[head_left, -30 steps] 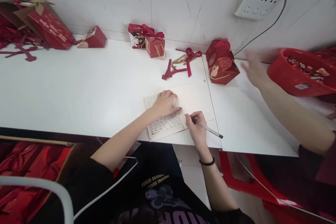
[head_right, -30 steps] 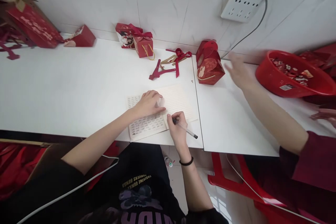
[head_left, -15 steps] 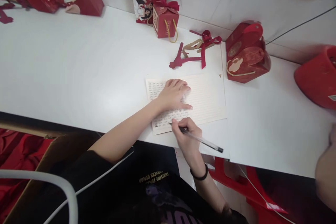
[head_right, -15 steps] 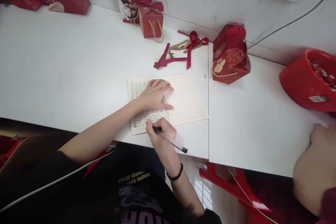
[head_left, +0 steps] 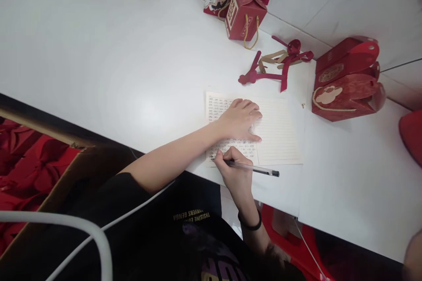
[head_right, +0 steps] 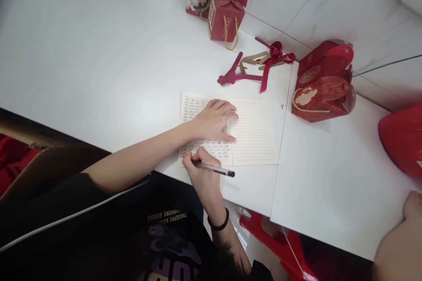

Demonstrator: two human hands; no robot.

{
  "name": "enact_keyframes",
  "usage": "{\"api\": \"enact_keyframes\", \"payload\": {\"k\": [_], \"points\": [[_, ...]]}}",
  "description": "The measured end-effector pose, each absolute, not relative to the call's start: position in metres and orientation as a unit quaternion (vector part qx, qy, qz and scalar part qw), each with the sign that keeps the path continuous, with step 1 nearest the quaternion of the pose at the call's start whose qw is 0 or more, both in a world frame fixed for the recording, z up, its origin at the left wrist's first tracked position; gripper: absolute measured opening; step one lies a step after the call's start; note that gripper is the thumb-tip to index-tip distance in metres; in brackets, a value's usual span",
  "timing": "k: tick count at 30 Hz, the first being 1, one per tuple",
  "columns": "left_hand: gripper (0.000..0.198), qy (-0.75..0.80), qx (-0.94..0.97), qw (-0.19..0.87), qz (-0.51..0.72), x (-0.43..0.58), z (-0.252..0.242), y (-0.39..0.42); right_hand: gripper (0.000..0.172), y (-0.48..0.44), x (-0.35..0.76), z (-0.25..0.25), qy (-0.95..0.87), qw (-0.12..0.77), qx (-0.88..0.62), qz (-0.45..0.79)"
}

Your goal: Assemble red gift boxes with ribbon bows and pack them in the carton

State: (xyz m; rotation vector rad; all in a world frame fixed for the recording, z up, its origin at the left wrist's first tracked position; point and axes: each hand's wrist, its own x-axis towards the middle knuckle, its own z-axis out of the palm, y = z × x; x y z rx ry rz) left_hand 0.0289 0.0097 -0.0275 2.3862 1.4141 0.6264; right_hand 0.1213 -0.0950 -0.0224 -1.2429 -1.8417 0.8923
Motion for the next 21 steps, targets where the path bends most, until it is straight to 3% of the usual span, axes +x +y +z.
{"api": "enact_keyframes", "payload": {"k": [21], "points": [[0.057, 0.49, 0.83, 0.148, 0.22, 0.0292, -0.0268, 0.0095, 0.034, -0.0951, 0.1227, -0.0221, -0.711, 0.348, -0.506, 0.342]]}}
